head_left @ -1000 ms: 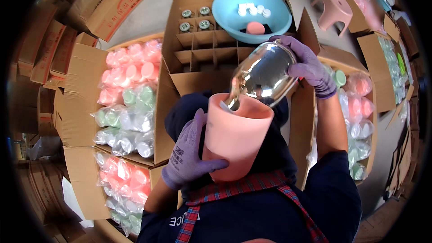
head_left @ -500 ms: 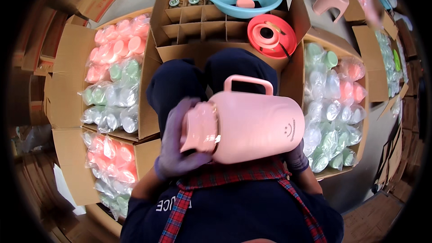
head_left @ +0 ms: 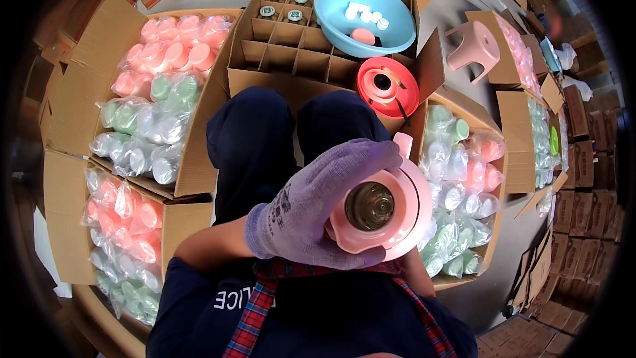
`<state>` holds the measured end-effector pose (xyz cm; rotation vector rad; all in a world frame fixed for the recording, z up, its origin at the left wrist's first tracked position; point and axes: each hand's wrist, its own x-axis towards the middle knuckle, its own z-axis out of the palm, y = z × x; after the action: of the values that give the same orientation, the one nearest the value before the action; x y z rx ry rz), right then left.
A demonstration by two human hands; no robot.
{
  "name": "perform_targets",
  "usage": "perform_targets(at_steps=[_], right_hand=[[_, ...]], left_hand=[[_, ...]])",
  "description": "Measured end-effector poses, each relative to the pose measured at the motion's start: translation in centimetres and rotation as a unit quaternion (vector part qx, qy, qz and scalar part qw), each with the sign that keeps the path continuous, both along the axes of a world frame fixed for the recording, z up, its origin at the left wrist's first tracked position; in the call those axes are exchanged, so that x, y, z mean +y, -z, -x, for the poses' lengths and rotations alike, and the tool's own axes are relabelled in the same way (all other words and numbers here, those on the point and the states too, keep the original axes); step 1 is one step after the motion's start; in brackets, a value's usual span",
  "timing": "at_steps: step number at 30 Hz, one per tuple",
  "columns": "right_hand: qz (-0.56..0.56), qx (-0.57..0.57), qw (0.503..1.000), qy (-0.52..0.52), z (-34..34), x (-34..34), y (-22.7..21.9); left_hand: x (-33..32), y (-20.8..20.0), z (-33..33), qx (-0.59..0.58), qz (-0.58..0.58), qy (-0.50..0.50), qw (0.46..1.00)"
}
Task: The person assembles plastic pitchers by inserting metal inner liners, placing lids, and inserting wooden stirrers. They then wrap each completed unit in a plastic bag and place it into a cardboard box.
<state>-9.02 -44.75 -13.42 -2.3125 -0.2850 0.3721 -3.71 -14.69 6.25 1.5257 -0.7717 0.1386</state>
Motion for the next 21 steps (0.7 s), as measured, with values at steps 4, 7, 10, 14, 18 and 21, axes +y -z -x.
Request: perform_targets(at_steps=[4,7,10,14,18,21], right_hand=[[-0.016,-0.004,1.0,0.01,0.2,-0.1,-0.6],[-0.061,-0.016,0.998,0.007,-1.3,-0.2,-2.6],[-0.212,-0.044,0.976,0.002,-5.1,0.0,-10.3],[-0.103,-0.166,0.957,-0.214,-10.7,4.7,-19.0],[-0.018,-0.172,0.935,-0.31,-13.2,12.0,-19.3],[-0.107,-0.126,0.918,-0.36,-17.7,15.2,-16.2]], left_hand=[[0.2,0.3,0.2,-0.037,-0.017,-0.041,0.998],[2.8,2.4,0.7,-0.065,-0.087,-0.146,0.983],[5.4,8.2,3.2,0.118,-0.066,-0.205,0.969],[7.1,8.6,5.2,0.247,-0.241,-0.098,0.933],[8.9,5.5,1.8,0.112,-0.182,-0.264,0.94],[7.7,4.5,-3.4,0.021,-0.174,-0.18,0.968]])
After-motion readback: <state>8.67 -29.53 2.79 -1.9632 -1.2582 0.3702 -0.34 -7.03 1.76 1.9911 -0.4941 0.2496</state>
